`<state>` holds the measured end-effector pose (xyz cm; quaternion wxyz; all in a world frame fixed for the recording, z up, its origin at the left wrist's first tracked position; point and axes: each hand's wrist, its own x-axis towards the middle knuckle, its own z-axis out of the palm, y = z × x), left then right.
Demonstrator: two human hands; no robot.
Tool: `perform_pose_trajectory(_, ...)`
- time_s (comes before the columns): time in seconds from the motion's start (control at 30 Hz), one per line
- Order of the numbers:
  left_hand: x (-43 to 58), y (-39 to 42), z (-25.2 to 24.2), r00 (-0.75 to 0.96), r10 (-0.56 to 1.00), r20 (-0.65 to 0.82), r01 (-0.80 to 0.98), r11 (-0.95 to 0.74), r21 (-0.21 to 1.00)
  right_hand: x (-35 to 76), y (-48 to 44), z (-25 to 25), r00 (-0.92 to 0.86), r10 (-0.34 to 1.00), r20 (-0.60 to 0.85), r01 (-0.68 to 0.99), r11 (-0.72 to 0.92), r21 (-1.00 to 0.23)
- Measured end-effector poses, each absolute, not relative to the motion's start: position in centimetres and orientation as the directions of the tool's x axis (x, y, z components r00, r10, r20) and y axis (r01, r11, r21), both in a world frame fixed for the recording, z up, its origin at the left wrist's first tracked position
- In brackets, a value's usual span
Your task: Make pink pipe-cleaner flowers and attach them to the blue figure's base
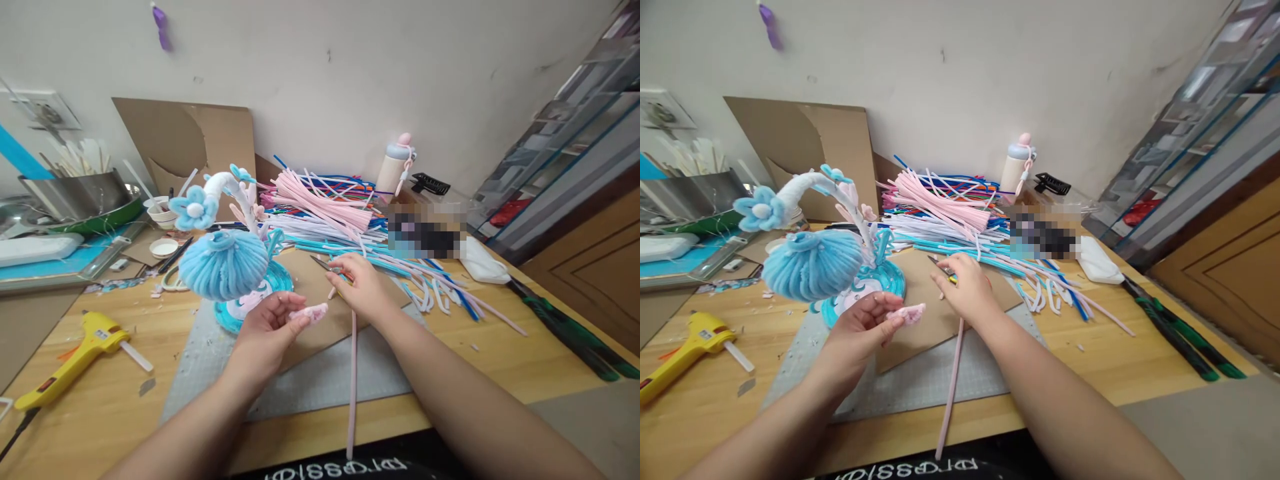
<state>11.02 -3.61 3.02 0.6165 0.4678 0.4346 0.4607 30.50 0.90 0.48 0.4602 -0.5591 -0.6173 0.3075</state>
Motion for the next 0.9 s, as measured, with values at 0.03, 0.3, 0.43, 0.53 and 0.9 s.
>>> perform_pose_trajectory(0.03,11.0,-3.5,3.1,0.191,0.977,-0.093,-0.168,0.126,0.978,30.1,0.3,1.0,-0.040,0.968,0.248,0.362,0.245,-0.899)
perform_pose_trajectory(0.3,9.3,-6.1,2.7,0.143,0.987,-0.067,-0.128,0.085,0.988,26.0,-3.7,1.5,-0.437,0.882,0.177,-0.220,0.086,-0.972)
perform_pose_trajectory(0.43,2.3,-8.1,2.1,-0.256,0.933,0.254,0.373,-0.147,0.916,25.1,-4.6,1.6,-0.465,0.851,0.244,-0.116,0.215,-0.970)
perform_pose_trajectory(0.53,-5.3,-8.1,2.3,-0.387,0.789,0.477,0.854,0.112,0.508,25.1,-4.9,1.6,-0.475,0.804,0.359,0.048,0.431,-0.901)
perform_pose_trajectory(0.9,-14.0,-5.7,1.7,-0.346,0.908,0.239,0.937,0.321,0.135,25.7,-3.5,0.8,-0.599,0.699,0.391,0.170,0.588,-0.791)
